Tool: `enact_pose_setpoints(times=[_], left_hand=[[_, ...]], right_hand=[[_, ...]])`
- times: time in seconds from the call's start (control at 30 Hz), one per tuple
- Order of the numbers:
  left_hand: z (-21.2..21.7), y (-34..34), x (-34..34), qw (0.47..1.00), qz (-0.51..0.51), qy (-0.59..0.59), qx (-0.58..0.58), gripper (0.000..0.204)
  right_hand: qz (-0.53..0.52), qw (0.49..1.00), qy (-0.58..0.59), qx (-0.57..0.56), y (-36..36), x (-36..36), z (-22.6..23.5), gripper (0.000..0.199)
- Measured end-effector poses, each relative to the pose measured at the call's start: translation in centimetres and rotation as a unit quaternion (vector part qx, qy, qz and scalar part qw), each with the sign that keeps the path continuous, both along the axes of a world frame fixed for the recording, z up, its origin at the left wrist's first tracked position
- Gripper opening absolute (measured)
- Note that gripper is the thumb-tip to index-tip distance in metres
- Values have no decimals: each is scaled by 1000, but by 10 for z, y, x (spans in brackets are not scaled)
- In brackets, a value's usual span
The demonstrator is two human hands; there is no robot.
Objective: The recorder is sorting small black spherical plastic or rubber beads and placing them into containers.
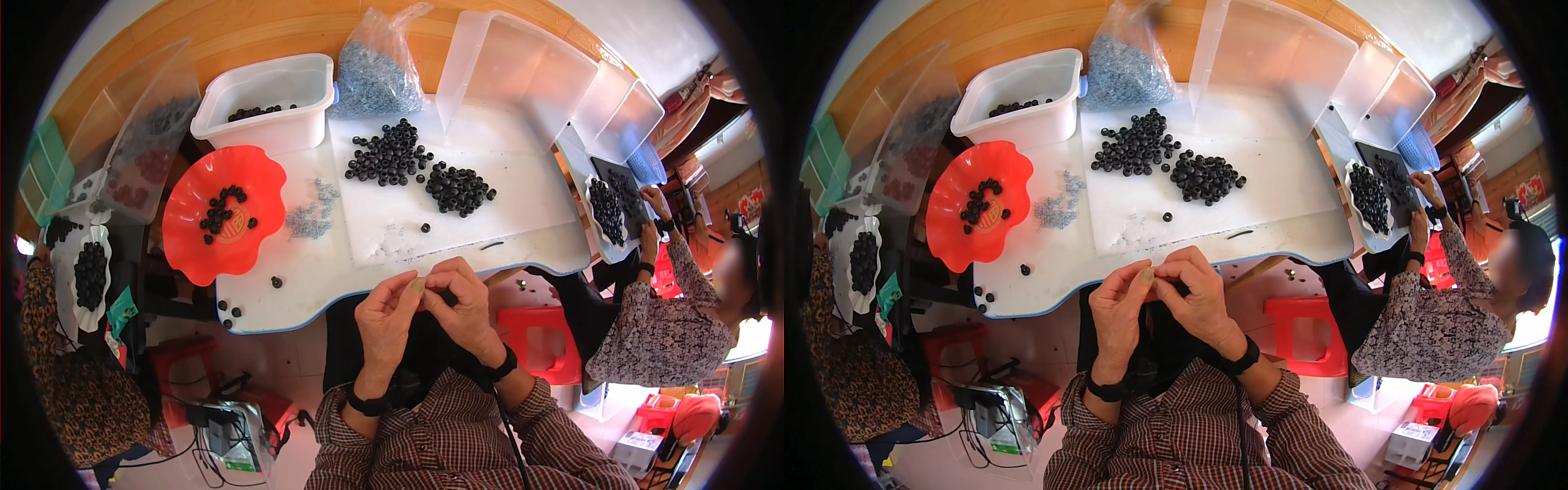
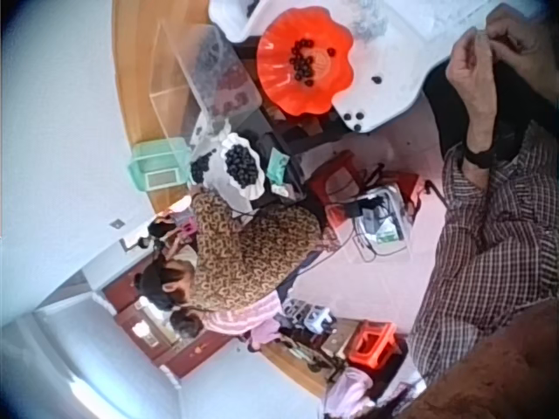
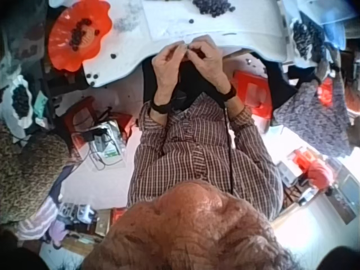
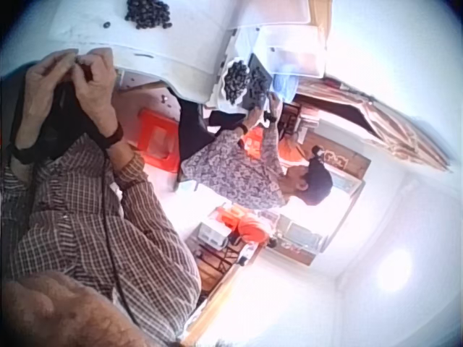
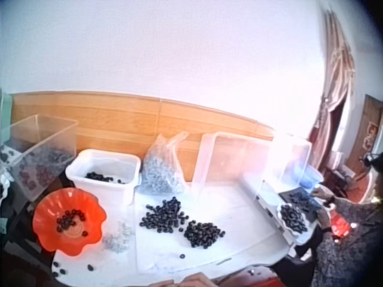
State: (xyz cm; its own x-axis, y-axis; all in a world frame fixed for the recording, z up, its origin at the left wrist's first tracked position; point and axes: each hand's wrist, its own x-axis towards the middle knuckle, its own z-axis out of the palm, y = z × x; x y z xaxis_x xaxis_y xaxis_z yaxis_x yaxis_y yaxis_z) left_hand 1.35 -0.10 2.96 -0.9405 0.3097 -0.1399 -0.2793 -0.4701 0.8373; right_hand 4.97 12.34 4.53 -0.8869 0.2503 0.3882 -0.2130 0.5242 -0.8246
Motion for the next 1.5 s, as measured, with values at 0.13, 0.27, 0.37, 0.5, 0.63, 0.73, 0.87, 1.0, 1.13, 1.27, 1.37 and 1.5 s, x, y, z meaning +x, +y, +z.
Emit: enact_pose_setpoints(times=[0.13,0.27,0.37,0.5,0.63,0.73,0.87,1.0,1.13,1.27,1.37,1.5], left_hand=[[-4,0,0,1000,2,-5,-7,19],[-8,-6,-6,999,-27,-24,-30,20],[-14,-9,-11,993,-45,-79,80,22],[-21,-17,-17,971,-83,-95,202,25],[-18,-18,-17,961,-103,-102,236,24],[-23,-19,-18,950,-108,-97,277,23],[-22,-19,-19,948,-101,-97,285,23],[-18,-22,-19,949,-85,-98,289,22],[-13,-21,-21,952,-58,-100,282,22],[-3,-34,-29,970,-15,-74,232,21],[9,-50,-39,986,59,-35,152,20],[20,-69,-61,974,225,2,13,21]], right_hand=[[3,998,23,50,-2,0,-3,15],[10,999,19,40,-6,1,0,15],[12,999,4,-48,-7,3,4,16],[19,994,5,-112,-6,8,3,14],[23,987,2,-161,-4,10,-2,12],[21,986,-4,-164,-4,9,-4,11],[15,989,-21,-148,-4,9,-2,9],[22,985,-19,-170,-10,6,-1,8],[21,989,-29,-146,-8,6,0,7],[24,991,-36,-126,-10,4,0,7],[35,991,-47,-117,-11,2,-3,8],[42,992,-50,-106,-11,0,-3,7]])
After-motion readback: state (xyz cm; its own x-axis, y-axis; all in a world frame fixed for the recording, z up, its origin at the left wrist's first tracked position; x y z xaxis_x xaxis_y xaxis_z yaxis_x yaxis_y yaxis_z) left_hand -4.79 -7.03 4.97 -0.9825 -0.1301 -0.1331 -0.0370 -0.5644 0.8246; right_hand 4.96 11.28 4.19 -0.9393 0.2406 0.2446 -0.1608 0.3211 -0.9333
